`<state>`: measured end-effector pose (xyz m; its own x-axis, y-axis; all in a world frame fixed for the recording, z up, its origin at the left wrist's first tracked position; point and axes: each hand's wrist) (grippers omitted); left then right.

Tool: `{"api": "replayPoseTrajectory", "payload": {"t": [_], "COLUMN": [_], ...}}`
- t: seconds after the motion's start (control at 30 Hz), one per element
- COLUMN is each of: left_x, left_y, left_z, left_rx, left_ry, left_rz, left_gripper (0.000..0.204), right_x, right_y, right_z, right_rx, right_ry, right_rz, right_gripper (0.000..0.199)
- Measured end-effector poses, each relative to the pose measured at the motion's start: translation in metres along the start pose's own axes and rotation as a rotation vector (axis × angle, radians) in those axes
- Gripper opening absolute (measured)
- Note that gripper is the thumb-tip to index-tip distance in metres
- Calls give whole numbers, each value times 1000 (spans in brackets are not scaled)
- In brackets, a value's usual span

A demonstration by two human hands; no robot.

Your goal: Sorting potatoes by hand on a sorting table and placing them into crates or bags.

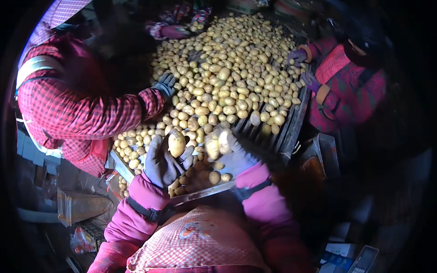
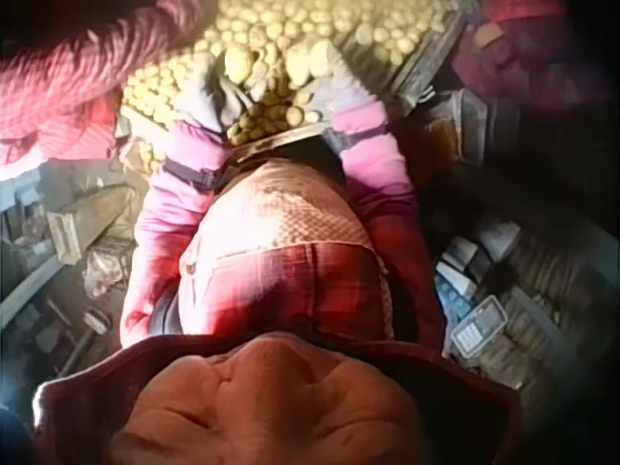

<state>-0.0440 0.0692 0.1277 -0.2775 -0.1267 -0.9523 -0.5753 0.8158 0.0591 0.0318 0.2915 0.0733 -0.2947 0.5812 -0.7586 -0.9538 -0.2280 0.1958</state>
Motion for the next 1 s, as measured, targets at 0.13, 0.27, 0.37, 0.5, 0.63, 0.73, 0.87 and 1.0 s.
{"api": "replayPoseTrajectory", "payload": {"t": [0.13,0.27,0.37,0.5,0.63,0.73,0.87,1.0], "left_x": [27,47,52,40,17,2,-10,-19], "left_y": [-5,-22,-29,-36,-32,-22,-9,-1], "left_z": [11,19,21,16,22,44,85,139], "left_rx": [-44,-49,-78,-159,-174,-245,-228,107], "left_ry": [240,464,844,1403,1806,1906,1990,1099], "left_rz": [-26,36,-58,-126,-101,54,287,317], "left_gripper": [46,45,48,54,58,58,55,55], "right_x": [-20,-32,-39,-47,-48,-45,-41,-33], "right_y": [2,-6,-10,-13,-29,-55,-108,-163], "right_z": [-34,-48,-56,-61,-56,-45,-33,-19], "right_rx": [104,21,25,-137,-125,17,77,216], "right_ry": [319,395,354,268,218,260,284,207], "right_rz": [-71,-328,-304,-205,-79,117,16,61], "right_gripper": [55,58,59,70,97,84,83,76]}}
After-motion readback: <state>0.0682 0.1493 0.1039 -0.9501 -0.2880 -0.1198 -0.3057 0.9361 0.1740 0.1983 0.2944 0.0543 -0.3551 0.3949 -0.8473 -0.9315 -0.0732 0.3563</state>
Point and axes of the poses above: each hand's wrist, its own y-axis towards the middle knuckle, its own x-axis out of the back of the hand, z = x × y, and after that the axes turned 15 degrees about z, right-handed
